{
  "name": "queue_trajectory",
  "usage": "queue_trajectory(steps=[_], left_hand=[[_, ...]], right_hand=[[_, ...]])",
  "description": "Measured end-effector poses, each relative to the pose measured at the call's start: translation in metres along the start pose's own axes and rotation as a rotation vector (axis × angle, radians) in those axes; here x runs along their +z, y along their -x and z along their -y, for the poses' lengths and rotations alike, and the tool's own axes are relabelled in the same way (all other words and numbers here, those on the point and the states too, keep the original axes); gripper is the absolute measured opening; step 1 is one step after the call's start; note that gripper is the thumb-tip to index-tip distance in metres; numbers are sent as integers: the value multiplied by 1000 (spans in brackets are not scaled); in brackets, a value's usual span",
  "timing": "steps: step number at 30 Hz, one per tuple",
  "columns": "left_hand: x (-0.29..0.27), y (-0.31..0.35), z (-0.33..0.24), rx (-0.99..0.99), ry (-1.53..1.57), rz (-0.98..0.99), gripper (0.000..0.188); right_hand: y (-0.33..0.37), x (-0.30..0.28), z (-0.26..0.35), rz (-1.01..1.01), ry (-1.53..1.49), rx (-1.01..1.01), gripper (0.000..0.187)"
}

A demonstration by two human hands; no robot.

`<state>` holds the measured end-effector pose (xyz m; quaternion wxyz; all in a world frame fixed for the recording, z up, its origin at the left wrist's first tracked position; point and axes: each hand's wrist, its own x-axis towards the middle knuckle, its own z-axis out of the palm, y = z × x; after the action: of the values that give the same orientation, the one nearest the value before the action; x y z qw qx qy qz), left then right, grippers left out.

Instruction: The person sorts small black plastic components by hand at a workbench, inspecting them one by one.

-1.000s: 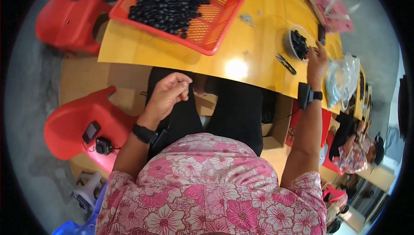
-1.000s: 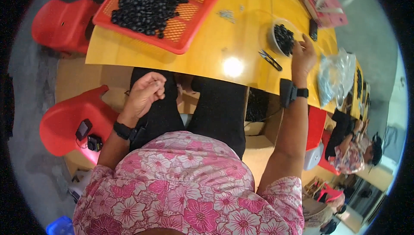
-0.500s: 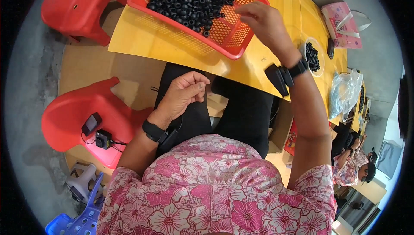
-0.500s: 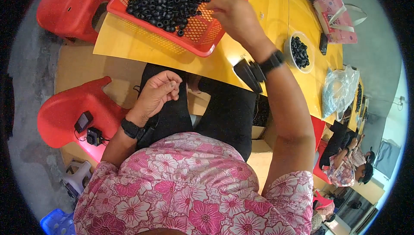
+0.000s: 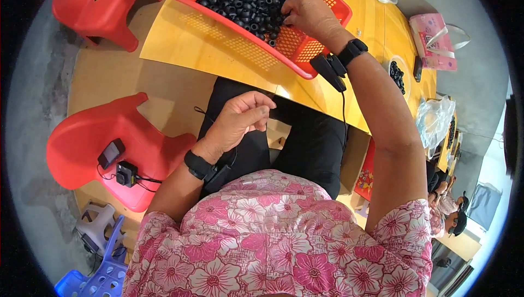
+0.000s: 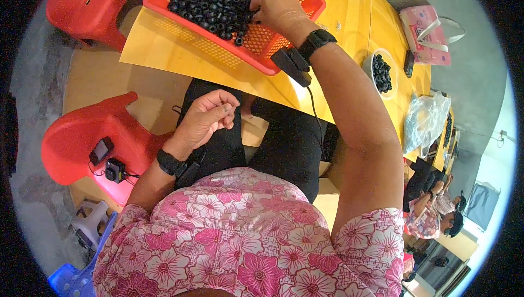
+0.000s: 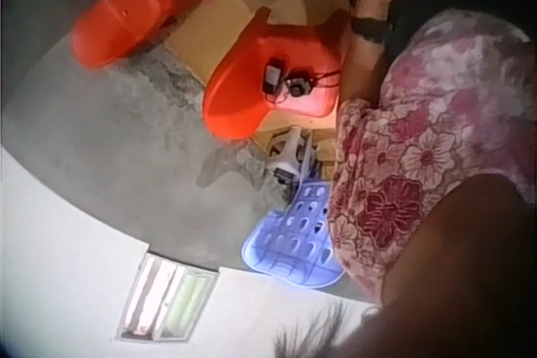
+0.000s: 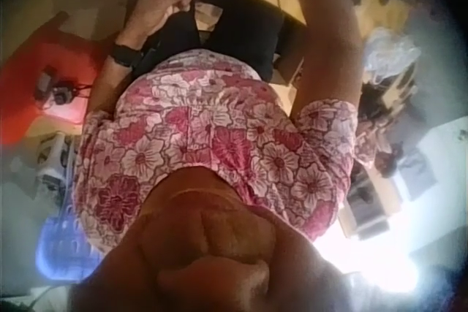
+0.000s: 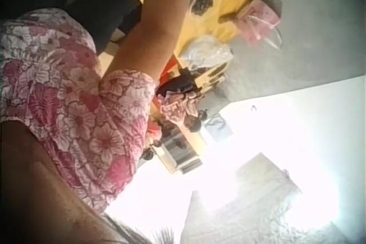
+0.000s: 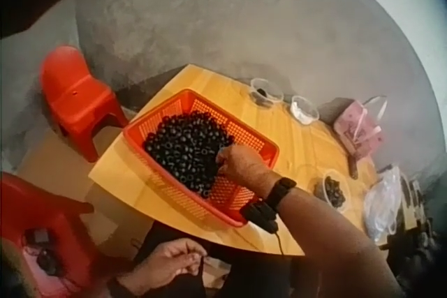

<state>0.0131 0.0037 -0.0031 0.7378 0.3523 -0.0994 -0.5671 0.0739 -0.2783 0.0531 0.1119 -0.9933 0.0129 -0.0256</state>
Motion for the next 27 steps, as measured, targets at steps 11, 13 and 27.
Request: queue_trajectory(steps=[11,13,27], left_hand=[[3,5,4,3,-30,-40,14],[4,6,5,-9,-37,-44,14],[84,19,-15,449,-536,80,36]], right_hand=[[50,-45,39,-94,-559,15,14],[82,-56,52,12,-1184,238,16],[214,-17,111,129,-2226,243,19]])
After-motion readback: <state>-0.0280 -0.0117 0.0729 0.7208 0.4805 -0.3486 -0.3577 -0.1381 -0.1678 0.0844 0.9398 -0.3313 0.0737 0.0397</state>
